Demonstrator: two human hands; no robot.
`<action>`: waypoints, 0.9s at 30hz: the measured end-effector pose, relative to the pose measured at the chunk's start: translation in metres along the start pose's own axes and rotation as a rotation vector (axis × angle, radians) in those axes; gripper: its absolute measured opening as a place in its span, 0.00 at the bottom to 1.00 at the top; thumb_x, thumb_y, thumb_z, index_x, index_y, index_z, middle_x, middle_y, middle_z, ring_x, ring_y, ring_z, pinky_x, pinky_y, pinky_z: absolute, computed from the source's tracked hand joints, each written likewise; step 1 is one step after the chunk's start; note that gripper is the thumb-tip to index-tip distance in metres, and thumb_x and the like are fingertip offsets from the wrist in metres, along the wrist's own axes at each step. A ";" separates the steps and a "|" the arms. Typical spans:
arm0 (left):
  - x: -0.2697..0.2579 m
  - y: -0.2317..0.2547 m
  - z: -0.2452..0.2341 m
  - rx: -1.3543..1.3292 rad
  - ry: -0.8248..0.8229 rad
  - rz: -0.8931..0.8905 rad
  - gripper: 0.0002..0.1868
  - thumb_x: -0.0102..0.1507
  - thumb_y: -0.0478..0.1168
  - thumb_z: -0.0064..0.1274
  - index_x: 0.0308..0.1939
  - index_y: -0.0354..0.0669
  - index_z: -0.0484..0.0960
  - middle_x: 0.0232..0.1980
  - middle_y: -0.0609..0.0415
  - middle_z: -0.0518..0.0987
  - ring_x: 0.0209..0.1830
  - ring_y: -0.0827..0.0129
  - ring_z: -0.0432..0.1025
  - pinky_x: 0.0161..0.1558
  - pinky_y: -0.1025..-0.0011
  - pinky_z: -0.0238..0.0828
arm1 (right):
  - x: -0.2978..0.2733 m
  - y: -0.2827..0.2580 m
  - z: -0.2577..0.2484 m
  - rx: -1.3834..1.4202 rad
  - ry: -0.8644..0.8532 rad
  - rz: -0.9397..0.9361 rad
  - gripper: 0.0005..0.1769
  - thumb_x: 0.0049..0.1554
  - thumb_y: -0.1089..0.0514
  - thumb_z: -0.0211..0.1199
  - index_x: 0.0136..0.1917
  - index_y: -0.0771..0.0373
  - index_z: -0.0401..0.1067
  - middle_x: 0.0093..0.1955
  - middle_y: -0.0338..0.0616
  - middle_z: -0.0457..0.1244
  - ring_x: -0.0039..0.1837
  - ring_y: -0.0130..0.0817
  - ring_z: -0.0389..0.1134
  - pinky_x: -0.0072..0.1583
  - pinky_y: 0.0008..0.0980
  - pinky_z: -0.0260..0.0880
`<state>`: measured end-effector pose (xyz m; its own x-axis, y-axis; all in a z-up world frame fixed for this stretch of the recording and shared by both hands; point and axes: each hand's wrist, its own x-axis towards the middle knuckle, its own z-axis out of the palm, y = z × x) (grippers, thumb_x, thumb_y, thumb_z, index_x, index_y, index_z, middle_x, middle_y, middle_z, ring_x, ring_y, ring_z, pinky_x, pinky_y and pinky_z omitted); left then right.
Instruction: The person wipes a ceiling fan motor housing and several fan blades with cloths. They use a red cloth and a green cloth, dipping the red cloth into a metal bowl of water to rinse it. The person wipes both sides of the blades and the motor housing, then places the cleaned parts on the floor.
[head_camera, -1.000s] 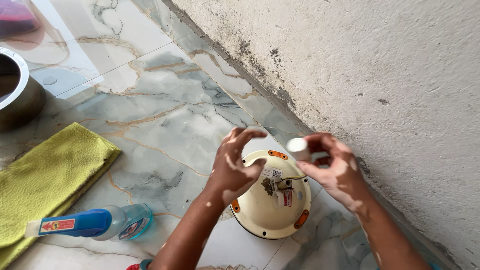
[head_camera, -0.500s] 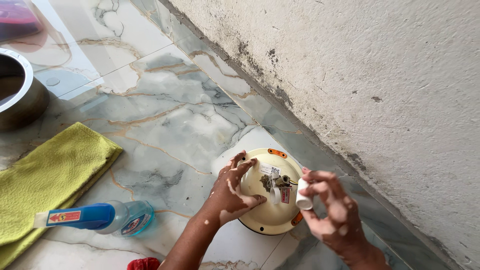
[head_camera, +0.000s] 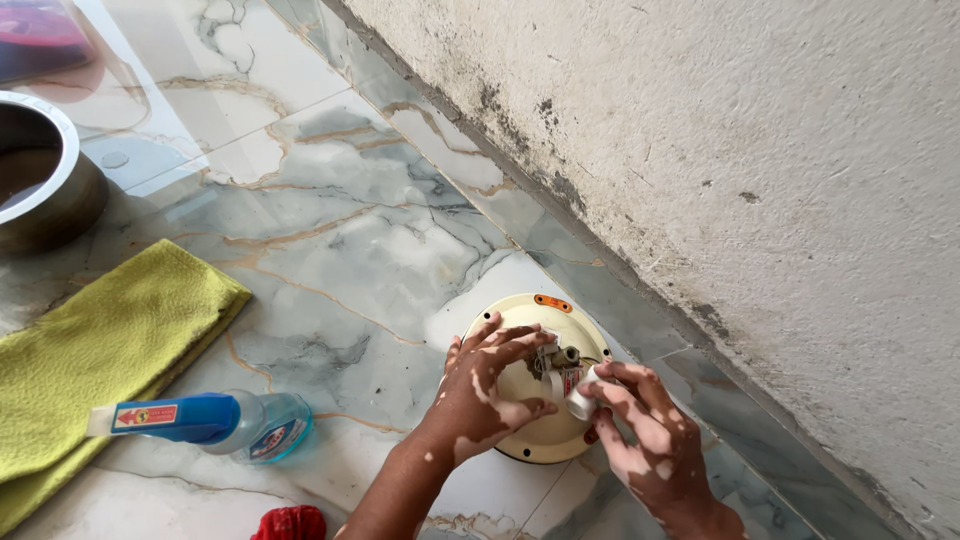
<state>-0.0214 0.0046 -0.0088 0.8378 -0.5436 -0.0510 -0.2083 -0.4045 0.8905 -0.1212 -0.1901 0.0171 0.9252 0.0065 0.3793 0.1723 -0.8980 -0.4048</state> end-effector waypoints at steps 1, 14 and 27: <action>0.000 -0.001 0.001 -0.011 0.012 -0.002 0.40 0.45 0.51 0.72 0.63 0.68 0.79 0.69 0.69 0.76 0.82 0.59 0.49 0.77 0.47 0.37 | -0.001 -0.001 0.001 -0.025 0.000 -0.007 0.22 0.44 0.70 0.70 0.53 0.57 0.78 0.58 0.44 0.67 0.59 0.41 0.72 0.54 0.37 0.77; -0.001 -0.005 0.011 -0.106 0.081 -0.026 0.39 0.44 0.50 0.74 0.60 0.65 0.83 0.59 0.63 0.84 0.81 0.60 0.52 0.77 0.46 0.30 | 0.006 -0.013 0.010 0.069 0.075 0.115 0.23 0.44 0.66 0.72 0.55 0.56 0.81 0.54 0.43 0.67 0.56 0.37 0.72 0.54 0.35 0.77; -0.002 -0.004 0.015 -0.052 0.094 -0.063 0.41 0.43 0.53 0.76 0.62 0.69 0.81 0.62 0.65 0.81 0.81 0.63 0.50 0.77 0.44 0.29 | 0.004 -0.016 0.019 0.204 0.090 0.192 0.20 0.47 0.70 0.71 0.53 0.64 0.74 0.60 0.44 0.67 0.59 0.35 0.74 0.54 0.30 0.77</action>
<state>-0.0297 -0.0038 -0.0193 0.8924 -0.4462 -0.0672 -0.1294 -0.3958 0.9092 -0.1137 -0.1675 0.0091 0.9155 -0.2022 0.3479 0.0696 -0.7720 -0.6318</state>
